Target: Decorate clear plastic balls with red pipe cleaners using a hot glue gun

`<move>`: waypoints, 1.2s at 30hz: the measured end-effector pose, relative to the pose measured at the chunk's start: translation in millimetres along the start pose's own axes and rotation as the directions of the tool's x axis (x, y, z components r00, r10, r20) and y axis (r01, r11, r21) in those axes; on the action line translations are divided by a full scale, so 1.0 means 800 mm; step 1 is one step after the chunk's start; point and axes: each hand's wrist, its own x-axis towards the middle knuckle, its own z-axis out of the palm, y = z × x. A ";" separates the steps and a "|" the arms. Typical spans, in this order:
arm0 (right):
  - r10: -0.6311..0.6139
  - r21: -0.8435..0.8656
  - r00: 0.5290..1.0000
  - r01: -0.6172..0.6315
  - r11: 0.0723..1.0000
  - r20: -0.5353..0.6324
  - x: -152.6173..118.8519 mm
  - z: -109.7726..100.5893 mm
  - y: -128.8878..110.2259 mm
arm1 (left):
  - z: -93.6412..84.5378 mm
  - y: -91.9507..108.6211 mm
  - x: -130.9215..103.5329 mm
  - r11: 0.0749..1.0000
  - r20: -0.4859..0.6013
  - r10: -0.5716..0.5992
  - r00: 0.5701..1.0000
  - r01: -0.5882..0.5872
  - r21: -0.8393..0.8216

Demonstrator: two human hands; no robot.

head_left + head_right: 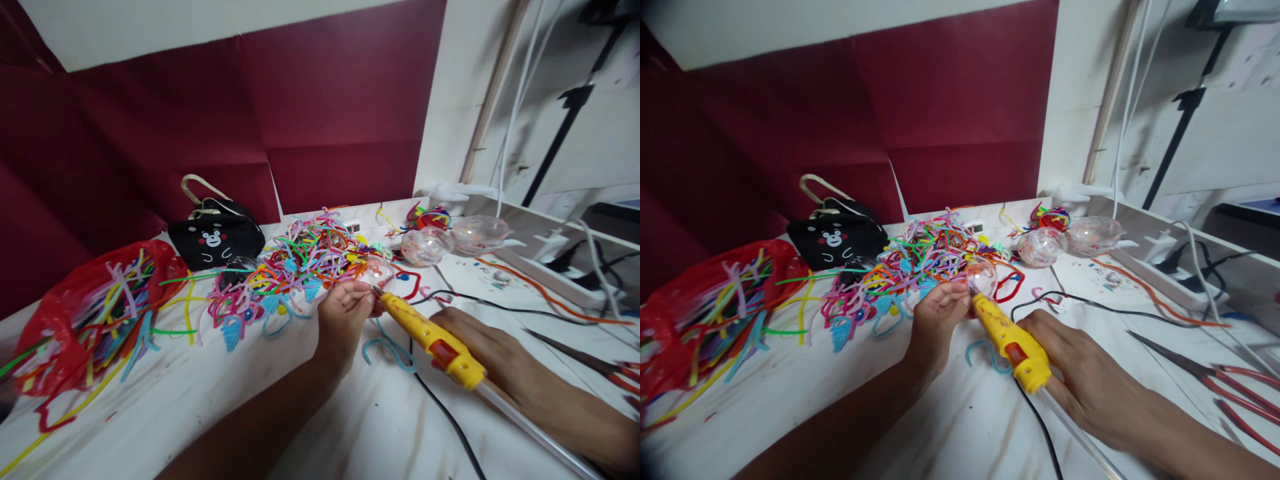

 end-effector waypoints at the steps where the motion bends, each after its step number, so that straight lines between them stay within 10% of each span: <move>1: -0.006 -0.005 1.000 0.006 1.000 -0.004 0.000 0.000 -0.001 | 0.000 0.000 0.000 1.000 -0.004 -0.001 1.000 0.001 -0.001; 36: 0.015 -0.011 0.999 -0.015 1.000 0.034 -0.003 -0.001 0.003 | 0.002 0.000 0.000 1.000 0.015 0.011 1.000 -0.011 -0.015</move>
